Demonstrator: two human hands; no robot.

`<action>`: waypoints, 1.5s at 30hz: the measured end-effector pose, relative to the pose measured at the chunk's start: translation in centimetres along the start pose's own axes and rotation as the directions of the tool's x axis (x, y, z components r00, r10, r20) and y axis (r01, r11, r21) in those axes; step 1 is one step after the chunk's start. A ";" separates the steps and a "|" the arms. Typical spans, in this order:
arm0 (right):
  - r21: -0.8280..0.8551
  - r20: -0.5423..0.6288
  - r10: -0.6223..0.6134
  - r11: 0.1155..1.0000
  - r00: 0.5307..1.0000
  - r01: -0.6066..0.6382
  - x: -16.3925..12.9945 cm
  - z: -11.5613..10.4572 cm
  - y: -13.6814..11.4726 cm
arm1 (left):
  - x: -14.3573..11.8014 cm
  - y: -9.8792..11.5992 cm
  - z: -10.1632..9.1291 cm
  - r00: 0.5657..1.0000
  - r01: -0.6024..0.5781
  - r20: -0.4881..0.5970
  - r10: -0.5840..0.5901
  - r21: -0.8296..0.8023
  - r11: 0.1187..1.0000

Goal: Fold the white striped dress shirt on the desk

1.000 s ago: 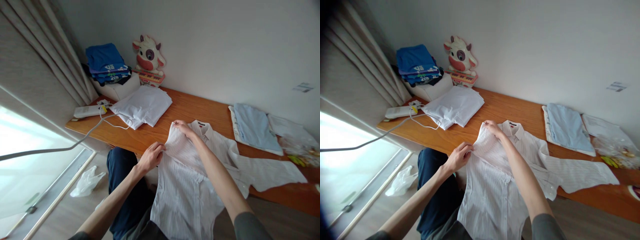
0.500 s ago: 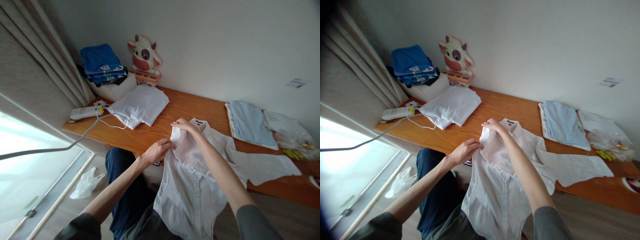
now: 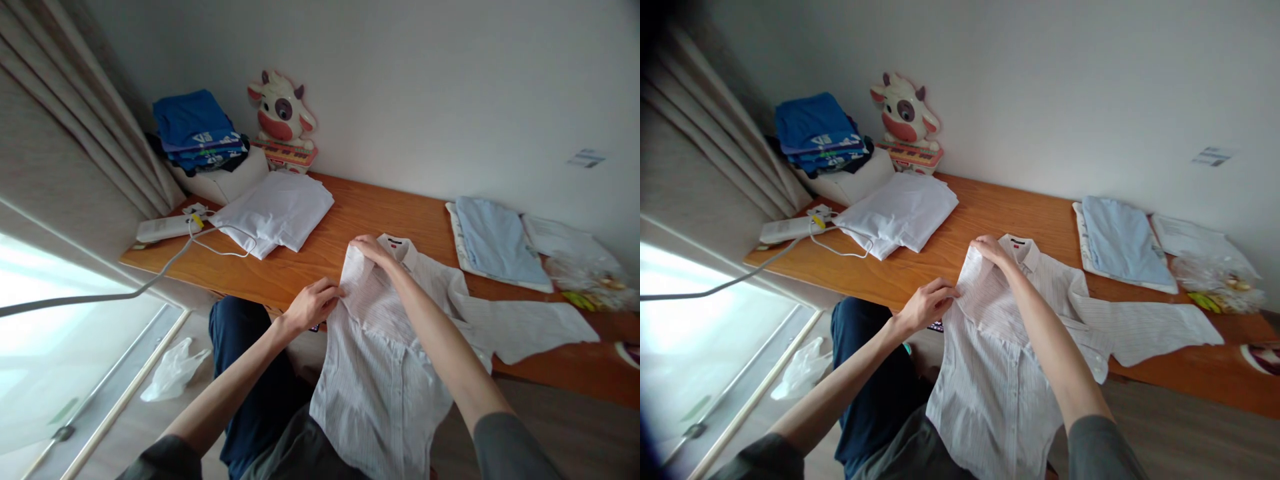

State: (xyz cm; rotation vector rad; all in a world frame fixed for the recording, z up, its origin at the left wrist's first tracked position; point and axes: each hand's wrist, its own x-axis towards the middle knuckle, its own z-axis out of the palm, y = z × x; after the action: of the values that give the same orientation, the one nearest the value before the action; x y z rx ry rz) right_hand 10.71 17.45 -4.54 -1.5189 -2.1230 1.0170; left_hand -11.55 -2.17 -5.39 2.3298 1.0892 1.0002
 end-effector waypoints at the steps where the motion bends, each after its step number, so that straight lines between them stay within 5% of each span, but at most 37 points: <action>1: -0.028 0.006 0.017 0.999 1.000 -0.017 0.3 0.0 -0.1 | 0.3 0.1 -0.2 1.000 -0.010 0.012 0.010 -0.004 1.000; 8: -0.144 -0.028 0.046 0.988 0.999 -0.050 1.6 0.6 -0.3 | 1.7 0.6 -2.5 0.995 0.017 0.103 -0.011 -0.058 0.998; 21: -0.088 -0.029 0.021 0.996 0.999 -0.024 0.3 0.0 0.8 | 1.7 1.0 -2.7 0.991 0.049 0.130 -0.034 -0.111 0.993; 26: -0.176 -0.089 0.049 0.982 0.995 -0.064 -0.1 0.5 0.1 | 0.5 0.9 -2.3 0.987 0.156 0.056 -0.149 -0.151 0.976; 36: -0.410 -0.255 0.037 0.901 0.966 -0.143 -2.5 3.2 -2.2 | 0.2 -0.1 -2.4 0.974 0.203 0.122 -0.194 -0.072 0.977; 45: -0.557 -0.193 0.012 0.822 0.981 -0.119 -2.3 2.8 -3.2 | -0.6 -0.9 -1.6 0.987 0.141 0.077 -0.145 0.045 0.989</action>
State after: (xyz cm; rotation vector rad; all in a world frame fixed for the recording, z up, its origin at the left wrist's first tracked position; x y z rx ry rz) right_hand 7.62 13.78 -3.81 -1.8674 -2.3695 0.2295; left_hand -13.45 -1.97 -5.10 2.2643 1.2349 0.8333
